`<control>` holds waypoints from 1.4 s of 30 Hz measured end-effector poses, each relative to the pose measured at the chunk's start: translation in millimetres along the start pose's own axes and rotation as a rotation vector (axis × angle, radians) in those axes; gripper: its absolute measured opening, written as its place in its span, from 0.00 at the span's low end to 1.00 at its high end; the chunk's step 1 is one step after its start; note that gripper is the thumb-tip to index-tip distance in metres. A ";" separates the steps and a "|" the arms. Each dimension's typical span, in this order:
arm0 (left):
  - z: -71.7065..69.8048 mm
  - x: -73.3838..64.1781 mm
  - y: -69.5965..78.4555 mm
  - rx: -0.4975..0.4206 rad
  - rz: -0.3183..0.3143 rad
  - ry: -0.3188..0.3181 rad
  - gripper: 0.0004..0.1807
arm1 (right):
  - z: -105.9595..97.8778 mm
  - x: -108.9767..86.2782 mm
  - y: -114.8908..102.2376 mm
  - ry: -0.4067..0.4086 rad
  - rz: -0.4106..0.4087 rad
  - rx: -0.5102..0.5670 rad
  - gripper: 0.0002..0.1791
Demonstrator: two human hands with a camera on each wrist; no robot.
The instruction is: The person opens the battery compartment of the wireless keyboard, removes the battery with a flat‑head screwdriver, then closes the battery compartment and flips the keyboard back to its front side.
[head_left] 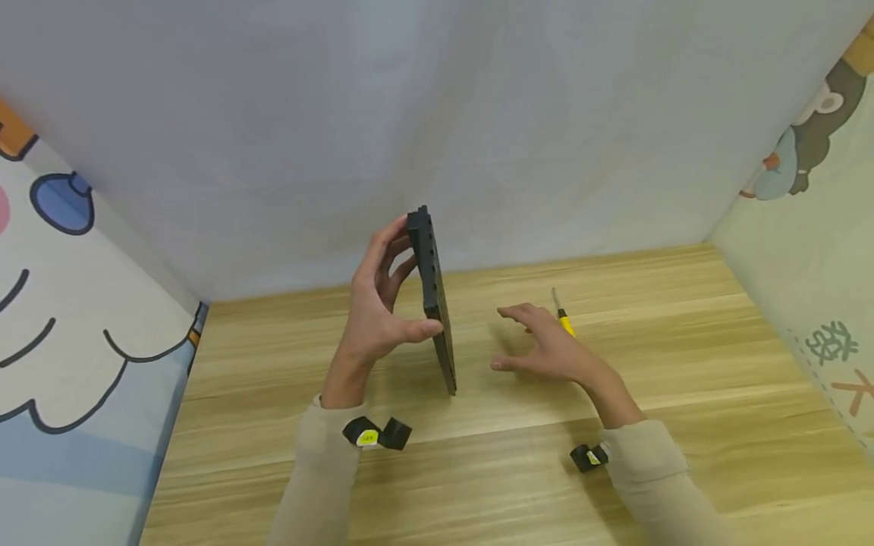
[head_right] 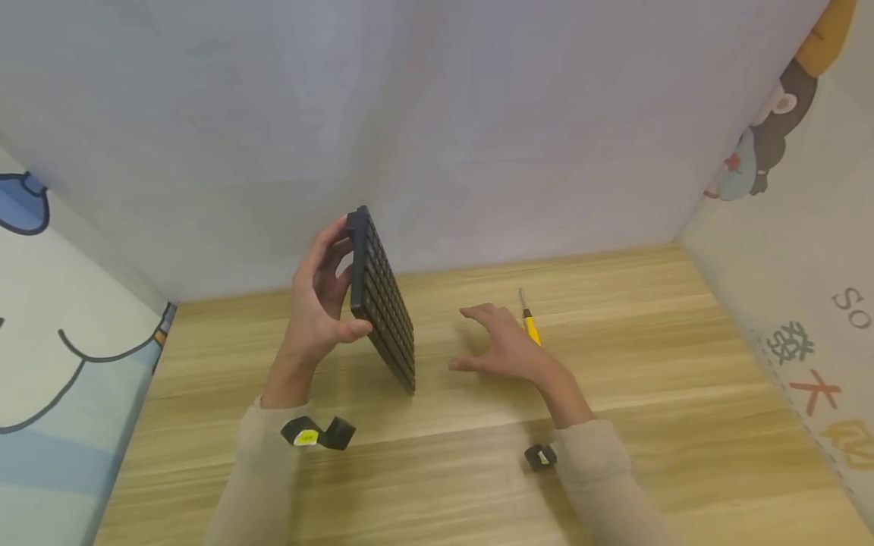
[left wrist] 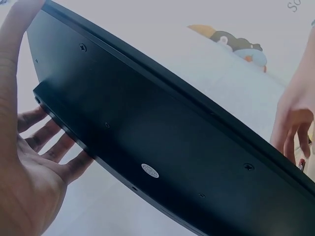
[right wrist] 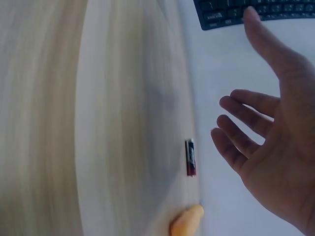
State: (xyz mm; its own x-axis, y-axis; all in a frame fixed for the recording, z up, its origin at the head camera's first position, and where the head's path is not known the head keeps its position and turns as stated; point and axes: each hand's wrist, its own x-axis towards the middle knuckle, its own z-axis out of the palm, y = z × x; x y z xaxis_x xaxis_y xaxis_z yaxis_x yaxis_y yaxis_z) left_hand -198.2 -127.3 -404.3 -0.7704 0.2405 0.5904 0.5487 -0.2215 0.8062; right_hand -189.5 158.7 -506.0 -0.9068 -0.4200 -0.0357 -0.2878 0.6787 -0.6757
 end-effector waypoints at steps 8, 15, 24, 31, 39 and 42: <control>6.1 1.6 0.7 0.030 -0.003 -0.015 0.73 | 20.4 13.2 -9.6 -0.060 -0.055 0.042 0.61; 10.1 1.7 -0.3 0.031 0.021 -0.014 0.73 | 31.9 19.7 -17.7 -0.103 -0.077 0.071 0.67; 14.3 1.1 2.1 -0.015 0.030 -0.016 0.73 | 39.3 21.8 -21.4 -0.135 -0.177 0.125 0.74; 12.2 1.5 6.3 -0.043 0.027 -0.041 0.72 | 43.8 23.9 -20.2 -0.121 -0.253 0.185 0.72; -2.7 1.3 14.9 0.036 0.066 -0.092 0.72 | 33.8 17.0 -20.0 -0.132 -0.130 0.184 0.71; -10.7 1.0 19.1 0.138 0.095 -0.094 0.71 | 28.8 14.8 -18.0 -0.132 -0.127 0.178 0.71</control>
State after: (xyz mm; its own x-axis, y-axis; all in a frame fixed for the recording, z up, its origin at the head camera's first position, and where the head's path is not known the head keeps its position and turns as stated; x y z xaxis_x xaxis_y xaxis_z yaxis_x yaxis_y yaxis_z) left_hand -191.9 -141.4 -388.8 -0.6828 0.3138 0.6598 0.6616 -0.1176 0.7406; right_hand -188.8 122.9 -515.6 -0.8153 -0.5782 -0.0306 -0.3274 0.5040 -0.7993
